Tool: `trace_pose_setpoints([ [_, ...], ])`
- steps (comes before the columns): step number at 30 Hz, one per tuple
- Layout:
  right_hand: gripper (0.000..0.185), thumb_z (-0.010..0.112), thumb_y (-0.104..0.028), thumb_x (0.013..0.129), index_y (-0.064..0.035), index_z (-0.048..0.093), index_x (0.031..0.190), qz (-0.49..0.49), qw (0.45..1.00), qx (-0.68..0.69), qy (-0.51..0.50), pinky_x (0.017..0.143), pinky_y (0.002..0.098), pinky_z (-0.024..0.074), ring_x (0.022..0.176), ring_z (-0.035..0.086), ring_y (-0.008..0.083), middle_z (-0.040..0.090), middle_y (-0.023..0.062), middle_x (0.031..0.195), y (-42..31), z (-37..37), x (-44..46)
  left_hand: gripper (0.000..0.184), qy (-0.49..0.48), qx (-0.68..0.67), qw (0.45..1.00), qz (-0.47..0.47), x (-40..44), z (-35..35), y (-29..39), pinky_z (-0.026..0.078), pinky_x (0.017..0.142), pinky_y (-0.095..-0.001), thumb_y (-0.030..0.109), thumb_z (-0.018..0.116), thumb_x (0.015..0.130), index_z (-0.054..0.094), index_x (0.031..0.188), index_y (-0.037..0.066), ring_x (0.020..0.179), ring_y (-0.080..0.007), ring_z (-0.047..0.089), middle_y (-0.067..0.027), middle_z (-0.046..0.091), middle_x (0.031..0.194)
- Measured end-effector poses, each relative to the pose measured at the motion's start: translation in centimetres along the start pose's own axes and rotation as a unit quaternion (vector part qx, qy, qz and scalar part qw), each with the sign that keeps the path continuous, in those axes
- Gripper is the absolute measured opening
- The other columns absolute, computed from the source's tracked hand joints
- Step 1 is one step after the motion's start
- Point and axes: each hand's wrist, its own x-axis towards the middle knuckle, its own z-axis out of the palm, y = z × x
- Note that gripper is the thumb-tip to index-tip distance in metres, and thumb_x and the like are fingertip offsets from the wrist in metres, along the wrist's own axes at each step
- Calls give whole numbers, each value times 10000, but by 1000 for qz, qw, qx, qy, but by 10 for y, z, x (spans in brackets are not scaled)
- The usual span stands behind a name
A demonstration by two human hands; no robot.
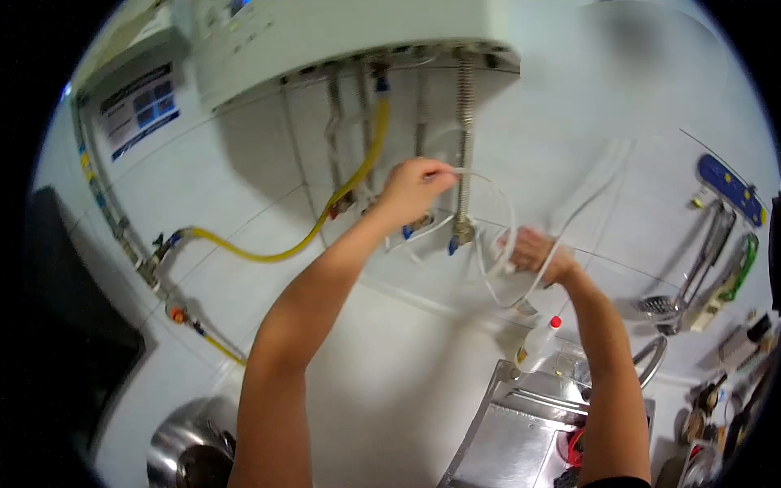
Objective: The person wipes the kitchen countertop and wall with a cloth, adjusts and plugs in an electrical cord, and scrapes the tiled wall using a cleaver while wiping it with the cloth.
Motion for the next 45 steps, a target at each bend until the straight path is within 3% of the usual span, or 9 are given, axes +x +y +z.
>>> trace_pose_setpoints([
  [3, 512, 561, -224, 813, -110, 492, 1307, 58, 975, -175, 126, 1092, 426, 315, 1326, 403, 265, 439, 91, 1425, -2, -25, 19, 225, 1, -7, 999, 44, -10, 20, -36, 474, 754, -280, 185, 621, 876, 679, 1021, 22, 839, -133, 605, -56, 652, 867],
  [5, 501, 550, -213, 832, -128, 484, 1321, 143, 968, -196, 54, 1108, 412, 302, 1340, 383, 246, 407, 56, 1451, -19, -23, 25, 223, 2, -9, 1000, 20, -20, 31, -49, 479, 781, -289, 176, 628, 873, 679, 1019, 16, 867, -154, 617, -80, 658, 900],
  [9, 461, 549, -206, 832, -150, 517, 1288, 7, 981, -83, -177, 1128, 390, 294, 1356, 350, 219, 362, 9, 1478, -31, 41, -8, 220, 27, -22, 999, 1, -37, 39, -71, 478, 758, -280, 176, 632, 874, 681, 1020, 18, 842, -145, 612, -76, 651, 910],
  [13, 424, 569, -264, 822, -193, 565, 1240, -70, 964, -126, -223, 1174, 384, 192, 1373, 314, 200, 377, -20, 1468, -41, 38, -10, 218, 66, -46, 996, -23, -40, 18, -86, 475, 732, -269, 181, 633, 875, 684, 1013, 20, 813, -124, 600, -70, 644, 912],
  [18, 437, 579, -303, 821, -213, 557, 1248, -82, 974, -102, -185, 1151, 392, 223, 1351, 341, 209, 406, -13, 1445, -26, 28, 2, 196, 171, 33, 984, -19, -38, -19, -115, 469, 680, -263, 185, 630, 874, 699, 992, 44, 703, -114, 578, -32, 671, 799],
  [22, 440, 584, -313, 817, -206, 550, 1243, -57, 984, -108, -132, 1129, 397, 253, 1319, 376, 234, 453, 16, 1397, -34, 18, 9, 207, 129, -88, 979, -135, -46, -57, -131, 478, 784, -354, 239, 661, 821, 717, 938, 78, 875, -249, 615, -128, 640, 945],
  [25, 451, 572, -261, 829, -184, 532, 1271, -22, 993, -92, -77, 1102, 428, 290, 1289, 427, 277, 477, 47, 1387, -27, 25, 3, 181, 177, 225, 958, -27, -63, -88, -143, 465, 811, -377, 233, 661, 824, 724, 937, 106, 912, -263, 593, -124, 626, 977],
  [30, 518, 585, -117, 777, -112, 521, 1291, 106, 978, -173, 54, 1056, 520, 313, 1281, 445, 340, 471, 116, 1393, -15, -16, 36, 174, 161, 289, 941, -73, -84, -133, -172, 460, 789, -379, 228, 653, 842, 720, 962, 122, 893, -292, 580, -123, 623, 950],
  [45, 357, 534, -186, 841, -170, 601, 1191, 26, 989, -148, -13, 1080, 416, 326, 1297, 442, 246, 484, 26, 1392, -30, 24, 23, 140, 201, 375, 900, -96, -71, -143, -266, 498, 712, -431, 189, 615, 834, 708, 903, 110, 860, -332, 618, -130, 655, 913],
])
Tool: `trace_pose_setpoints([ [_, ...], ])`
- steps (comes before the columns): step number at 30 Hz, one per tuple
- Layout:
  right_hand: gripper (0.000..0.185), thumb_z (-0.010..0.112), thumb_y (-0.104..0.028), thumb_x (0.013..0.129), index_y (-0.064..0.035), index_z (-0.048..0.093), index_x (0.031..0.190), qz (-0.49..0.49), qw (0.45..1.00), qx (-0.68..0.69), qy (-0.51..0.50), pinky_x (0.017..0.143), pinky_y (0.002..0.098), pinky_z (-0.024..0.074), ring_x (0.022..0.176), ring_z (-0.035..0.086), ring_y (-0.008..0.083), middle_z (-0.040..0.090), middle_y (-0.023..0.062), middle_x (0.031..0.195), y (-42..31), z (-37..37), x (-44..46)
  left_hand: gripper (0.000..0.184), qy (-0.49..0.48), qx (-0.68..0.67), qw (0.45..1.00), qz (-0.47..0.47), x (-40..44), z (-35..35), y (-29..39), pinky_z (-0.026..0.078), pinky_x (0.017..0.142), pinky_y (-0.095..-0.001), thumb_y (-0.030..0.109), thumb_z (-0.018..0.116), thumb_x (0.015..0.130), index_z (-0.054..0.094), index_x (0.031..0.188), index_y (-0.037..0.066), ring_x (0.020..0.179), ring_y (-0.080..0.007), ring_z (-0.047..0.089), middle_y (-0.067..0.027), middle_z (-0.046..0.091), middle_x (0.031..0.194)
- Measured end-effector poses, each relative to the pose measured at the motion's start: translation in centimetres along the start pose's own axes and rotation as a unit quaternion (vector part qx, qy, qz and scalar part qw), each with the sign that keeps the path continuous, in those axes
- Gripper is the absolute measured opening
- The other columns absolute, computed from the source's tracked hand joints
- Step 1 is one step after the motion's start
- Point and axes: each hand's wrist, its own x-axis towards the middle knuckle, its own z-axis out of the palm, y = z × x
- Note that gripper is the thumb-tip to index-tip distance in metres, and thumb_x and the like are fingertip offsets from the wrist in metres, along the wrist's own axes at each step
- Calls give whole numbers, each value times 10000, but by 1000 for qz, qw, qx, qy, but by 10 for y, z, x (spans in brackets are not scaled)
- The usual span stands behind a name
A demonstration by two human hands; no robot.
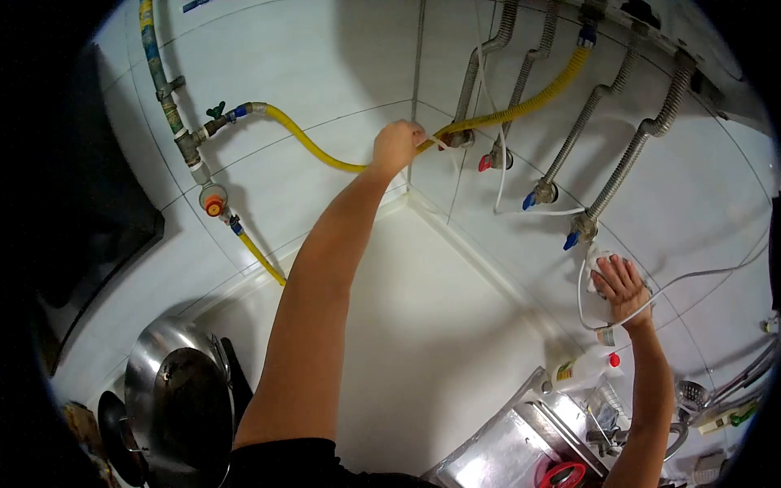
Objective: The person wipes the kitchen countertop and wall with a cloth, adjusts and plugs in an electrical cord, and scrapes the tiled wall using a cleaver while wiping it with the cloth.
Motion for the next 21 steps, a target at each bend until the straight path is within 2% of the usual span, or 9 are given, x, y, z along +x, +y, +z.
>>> trace_pose_setpoints([
  [2, 351, 531, -197, 852, -182, 598, 1196, 6, 1000, -15, -27, 1085, 412, 317, 1306, 431, 242, 482, 18, 1394, 0, 2, -1, 137, 31, 23, 999, 18, 18, 6, -6, 502, 700, -437, 181, 613, 828, 701, 898, 103, 866, -337, 619, -138, 650, 908],
  [7, 342, 520, -216, 886, -199, 575, 1223, 4, 998, -55, -2, 1105, 397, 288, 1319, 412, 226, 473, 6, 1399, -5, 7, 1, 136, 91, 60, 991, 76, 64, 7, -17, 509, 699, -430, 174, 613, 830, 675, 908, 80, 882, -347, 622, -145, 627, 890],
  [10, 346, 541, -202, 886, -203, 559, 1232, -5, 998, -69, -4, 1116, 395, 271, 1319, 409, 228, 454, 3, 1413, -4, 15, -1, 143, 109, 123, 984, 66, 94, 20, -35, 508, 692, -423, 177, 617, 823, 665, 929, 93, 864, -337, 627, -151, 609, 917],
  [13, 354, 557, -186, 880, -185, 554, 1234, -4, 998, -62, -28, 1102, 405, 295, 1307, 421, 247, 451, 24, 1414, -3, 8, -3, 157, 133, 103, 986, -14, 92, 4, -22, 496, 691, -440, 161, 605, 818, 660, 941, 82, 826, -346, 610, -164, 601, 960],
  [16, 356, 561, -170, 879, -146, 550, 1234, -19, 998, -61, -16, 1057, 439, 359, 1276, 450, 280, 463, 70, 1394, -2, 14, -6, 147, 332, 99, 928, 140, 90, 29, -56, 450, 705, -474, 164, 573, 809, 655, 825, 43, 792, -371, 588, -166, 634, 812],
  [18, 356, 525, -156, 899, -125, 530, 1254, -33, 996, -76, 14, 1073, 477, 345, 1292, 431, 303, 454, 82, 1399, 1, 28, -11, 129, 280, 87, 956, 14, 92, 35, -58, 464, 746, -474, 102, 567, 781, 672, 816, 35, 841, -376, 593, -193, 645, 854],
  [19, 369, 495, -170, 911, -131, 508, 1278, -30, 997, -71, 4, 1097, 485, 311, 1315, 402, 313, 434, 88, 1416, 0, 29, -12, 137, 263, 46, 963, -25, 79, 18, -40, 481, 742, -462, 84, 571, 768, 688, 832, 56, 832, -375, 604, -181, 647, 862],
  [20, 349, 543, -146, 877, -90, 550, 1222, -5, 998, -27, -48, 1091, 502, 300, 1312, 400, 349, 451, 111, 1403, 1, 30, -19, 132, 255, 42, 965, -45, 67, -1, -20, 489, 727, -454, 94, 584, 765, 697, 829, 75, 821, -368, 611, -175, 650, 853],
  [21, 350, 529, -165, 878, -87, 558, 1217, -29, 998, -46, -11, 1095, 502, 281, 1323, 387, 352, 445, 114, 1412, 3, 30, -17, 127, 248, 34, 966, -64, 57, -19, -6, 498, 712, -447, 105, 597, 762, 706, 827, 94, 811, -362, 618, -169, 653, 844],
])
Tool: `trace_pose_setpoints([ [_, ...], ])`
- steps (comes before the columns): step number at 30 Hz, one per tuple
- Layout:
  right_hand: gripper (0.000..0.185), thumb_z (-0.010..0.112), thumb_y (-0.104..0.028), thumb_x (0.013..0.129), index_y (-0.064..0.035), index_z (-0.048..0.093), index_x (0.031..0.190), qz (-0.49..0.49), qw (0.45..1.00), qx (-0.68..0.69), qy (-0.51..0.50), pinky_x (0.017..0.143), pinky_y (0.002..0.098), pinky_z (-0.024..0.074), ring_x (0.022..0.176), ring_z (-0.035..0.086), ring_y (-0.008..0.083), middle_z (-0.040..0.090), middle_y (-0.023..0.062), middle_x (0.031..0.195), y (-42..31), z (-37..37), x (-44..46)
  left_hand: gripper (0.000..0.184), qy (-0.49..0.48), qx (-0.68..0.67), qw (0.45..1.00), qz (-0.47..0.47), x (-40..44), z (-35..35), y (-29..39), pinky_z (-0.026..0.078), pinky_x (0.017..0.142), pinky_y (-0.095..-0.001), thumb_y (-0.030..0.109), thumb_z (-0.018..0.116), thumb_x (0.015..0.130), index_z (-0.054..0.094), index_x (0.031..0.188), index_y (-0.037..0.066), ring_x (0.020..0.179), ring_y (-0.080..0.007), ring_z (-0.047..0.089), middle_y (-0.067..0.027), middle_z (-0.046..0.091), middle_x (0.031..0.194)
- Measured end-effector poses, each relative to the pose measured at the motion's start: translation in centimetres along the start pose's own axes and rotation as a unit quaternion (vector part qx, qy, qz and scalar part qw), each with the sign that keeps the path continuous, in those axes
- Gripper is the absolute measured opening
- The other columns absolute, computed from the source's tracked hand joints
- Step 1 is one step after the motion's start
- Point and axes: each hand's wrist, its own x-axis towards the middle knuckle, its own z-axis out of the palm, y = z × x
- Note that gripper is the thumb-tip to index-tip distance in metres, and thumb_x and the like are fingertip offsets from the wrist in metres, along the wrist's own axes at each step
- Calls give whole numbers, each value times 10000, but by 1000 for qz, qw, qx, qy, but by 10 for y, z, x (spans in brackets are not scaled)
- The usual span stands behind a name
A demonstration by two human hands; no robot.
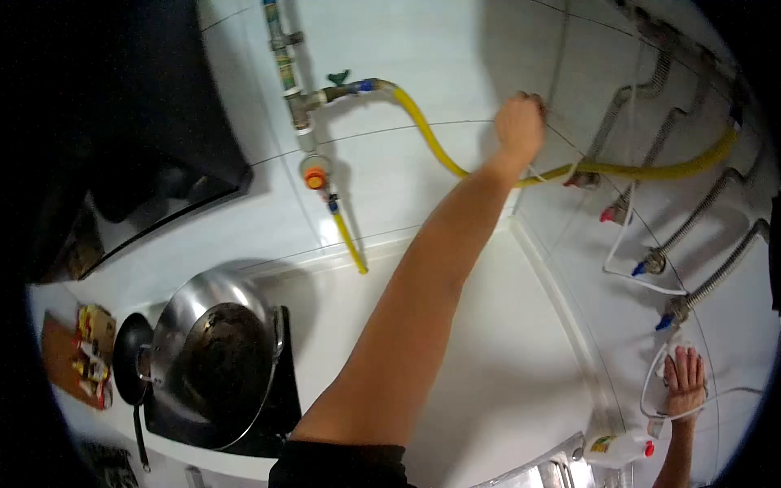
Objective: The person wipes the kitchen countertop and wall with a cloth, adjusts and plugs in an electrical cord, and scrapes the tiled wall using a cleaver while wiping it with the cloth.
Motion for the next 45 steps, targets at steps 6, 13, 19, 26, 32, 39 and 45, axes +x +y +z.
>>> trace_pose_setpoints([
  [6, 381, 518, -173, 882, -75, 527, 1250, 1, 1000, -23, 15, 1114, 497, 261, 1359, 333, 352, 403, 116, 1446, -1, 5, -1, 122, -109, 123, 986, -3, 33, -81, 0, 525, 721, -423, 216, 667, 790, 733, 856, 138, 815, -317, 660, -110, 694, 828],
  [13, 408, 412, -157, 915, -82, 472, 1312, 11, 1000, -23, -2, 1136, 503, 215, 1383, 291, 336, 355, 101, 1479, -3, 8, -6, 214, -231, 333, 912, -59, 129, -220, -53, 532, 794, -414, 276, 712, 755, 742, 923, 147, 902, -294, 673, -131, 703, 936],
  [19, 413, 454, -161, 891, -72, 479, 1294, 32, 999, 10, -6, 1132, 502, 225, 1376, 303, 343, 380, 119, 1460, -7, 5, -4, 212, -155, 448, 880, -27, 143, -282, -95, 529, 805, -426, 216, 688, 756, 722, 946, 130, 951, -317, 656, -155, 688, 998],
  [26, 430, 455, -172, 903, -85, 443, 1324, 15, 1000, -19, 11, 1136, 494, 224, 1379, 302, 331, 364, 118, 1472, -5, 5, -3, 234, -320, 470, 820, -62, 137, -278, -88, 524, 843, -444, 26, 608, 770, 655, 999, 17, 1027, -367, 621, -217, 640, 1080],
  [32, 441, 444, -161, 910, -94, 418, 1345, 21, 1000, -21, 5, 1140, 492, 216, 1385, 292, 324, 347, 107, 1484, -7, 1, -1, 120, -280, 450, 846, 56, 153, -274, -114, 551, 543, -356, 63, 687, 674, 709, 789, 36, 561, -280, 654, -163, 679, 690],
  [39, 499, 463, -173, 875, -57, 411, 1358, 18, 999, -32, -14, 1146, 491, 213, 1381, 293, 335, 355, 139, 1468, -13, 11, -7, 268, -279, 431, 850, 114, 132, -263, -23, 529, 767, -431, 288, 719, 739, 708, 887, 65, 883, -331, 659, -154, 693, 902],
  [45, 404, 519, -142, 801, -9, 527, 1182, -168, 984, 68, -4, 1108, 476, 311, 1301, 406, 321, 454, 156, 1376, -24, 66, -19, 337, -538, -84, 795, 267, -34, -200, 77, 478, 820, -402, 321, 652, 818, 660, 987, 30, 919, -321, 617, -151, 660, 950],
])
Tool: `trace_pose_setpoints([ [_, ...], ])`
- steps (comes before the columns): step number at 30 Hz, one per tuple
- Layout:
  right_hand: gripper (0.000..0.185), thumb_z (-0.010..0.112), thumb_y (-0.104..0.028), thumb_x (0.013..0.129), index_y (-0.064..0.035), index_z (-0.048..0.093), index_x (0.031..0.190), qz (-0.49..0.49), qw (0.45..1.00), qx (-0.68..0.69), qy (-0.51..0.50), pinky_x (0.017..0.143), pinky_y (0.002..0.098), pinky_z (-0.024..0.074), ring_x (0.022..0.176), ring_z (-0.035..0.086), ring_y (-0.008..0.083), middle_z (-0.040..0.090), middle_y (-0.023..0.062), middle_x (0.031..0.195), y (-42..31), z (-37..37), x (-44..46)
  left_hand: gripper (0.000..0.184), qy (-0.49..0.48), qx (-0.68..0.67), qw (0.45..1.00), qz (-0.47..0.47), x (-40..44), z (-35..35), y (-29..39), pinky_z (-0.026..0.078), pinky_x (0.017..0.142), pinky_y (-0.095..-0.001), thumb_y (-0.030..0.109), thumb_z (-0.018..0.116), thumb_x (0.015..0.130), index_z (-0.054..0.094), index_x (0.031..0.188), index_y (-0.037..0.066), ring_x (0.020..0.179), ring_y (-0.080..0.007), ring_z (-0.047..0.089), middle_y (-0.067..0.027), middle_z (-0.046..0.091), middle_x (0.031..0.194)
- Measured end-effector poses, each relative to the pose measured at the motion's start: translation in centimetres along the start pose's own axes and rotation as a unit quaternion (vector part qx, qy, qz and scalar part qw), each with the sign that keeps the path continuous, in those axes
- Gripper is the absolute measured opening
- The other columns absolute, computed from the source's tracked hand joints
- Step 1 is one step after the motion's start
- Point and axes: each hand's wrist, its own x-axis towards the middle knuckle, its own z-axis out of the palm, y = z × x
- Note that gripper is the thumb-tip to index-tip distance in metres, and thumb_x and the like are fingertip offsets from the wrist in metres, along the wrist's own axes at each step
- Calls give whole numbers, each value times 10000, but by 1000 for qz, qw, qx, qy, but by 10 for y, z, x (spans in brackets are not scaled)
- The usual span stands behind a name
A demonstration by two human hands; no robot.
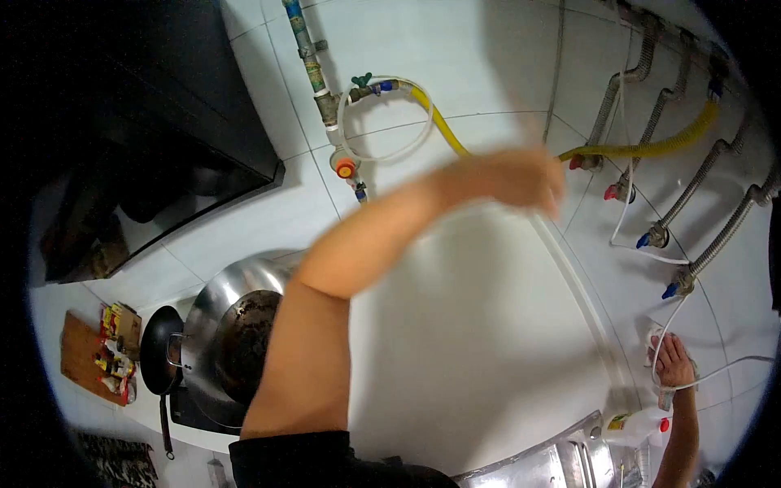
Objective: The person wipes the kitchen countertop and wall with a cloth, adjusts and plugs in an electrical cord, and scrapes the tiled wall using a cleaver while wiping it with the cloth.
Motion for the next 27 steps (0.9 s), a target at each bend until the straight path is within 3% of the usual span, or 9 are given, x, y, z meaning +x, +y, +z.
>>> trace_pose_setpoints([
  [4, 434, 549, -184, 814, -58, 520, 1229, 52, 998, -21, -24, 1126, 456, 287, 1320, 395, 291, 443, 122, 1403, 16, -44, 5, 506, -244, -185, 952, 17, 12, 121, 79, 447, 920, -411, 339, 673, 826, 554, 1214, 37, 1064, -307, 576, -149, 630, 1119],
  [6, 467, 564, -212, 827, -90, 509, 1274, 109, 993, -23, -24, 1140, 445, 264, 1336, 382, 272, 429, 99, 1427, 23, -76, 13, 545, -259, -270, 927, -19, 13, 173, 98, 429, 961, -416, 355, 662, 836, 527, 1250, 28, 1135, -311, 544, -171, 587, 1213],
  [9, 484, 563, -180, 783, -102, 525, 1259, 147, 989, -10, 1, 1113, 388, 314, 1318, 418, 253, 435, 92, 1430, 30, -107, 22, 580, -227, -215, 949, -46, -2, 244, 111, 394, 1021, -412, 341, 632, 861, 471, 1310, 11, 1238, -318, 473, -185, 512, 1321],
  [14, 449, 569, -178, 842, -89, 531, 1281, 176, 984, -20, -19, 1109, 369, 336, 1304, 429, 241, 438, 82, 1423, 26, -87, 22, 485, -227, -185, 946, -140, -30, 292, 120, 461, 911, -424, 287, 657, 843, 521, 1217, 9, 1097, -332, 561, -189, 595, 1154],
  [16, 450, 567, -186, 851, -88, 524, 1288, 131, 989, 51, -53, 1115, 362, 333, 1309, 418, 233, 433, 68, 1424, 12, -62, 7, 511, -288, -189, 925, -158, -29, 297, 130, 459, 920, -422, 281, 661, 839, 509, 1247, 13, 1095, -330, 563, -189, 594, 1157],
  [19, 476, 533, -180, 885, -70, 451, 1341, 81, 979, 167, -83, 1150, 343, 267, 1349, 356, 225, 380, 61, 1460, -8, -19, 14, 521, -178, -252, 947, -89, -36, 332, 135, 461, 911, -424, 280, 663, 837, 506, 1258, 16, 1070, -329, 572, -186, 599, 1130],
  [23, 513, 519, -175, 900, -51, 390, 1381, 18, 970, 220, -99, 1164, 342, 240, 1362, 334, 232, 350, 67, 1479, -11, -3, 36, 549, -217, -264, 937, -76, -16, 326, 163, 460, 911, -436, 302, 662, 845, 483, 1289, 35, 1078, -349, 568, -190, 587, 1178],
  [26, 518, 492, -197, 917, -50, 357, 1395, 120, 978, 165, -37, 1168, 350, 225, 1373, 315, 216, 317, 67, 1496, 4, -5, 67, 557, -249, -258, 930, -80, -13, 326, 171, 463, 903, -436, 302, 656, 849, 465, 1310, 54, 1060, -350, 571, -185, 586, 1157],
  [27, 535, 512, -153, 835, -59, 427, 1355, 152, 986, 52, -33, 1127, 369, 277, 1348, 361, 245, 341, 91, 1483, 5, -23, 84, 559, -256, -254, 929, -87, -14, 330, 172, 465, 901, -434, 301, 654, 852, 458, 1316, 58, 1057, -349, 572, -183, 584, 1152],
])
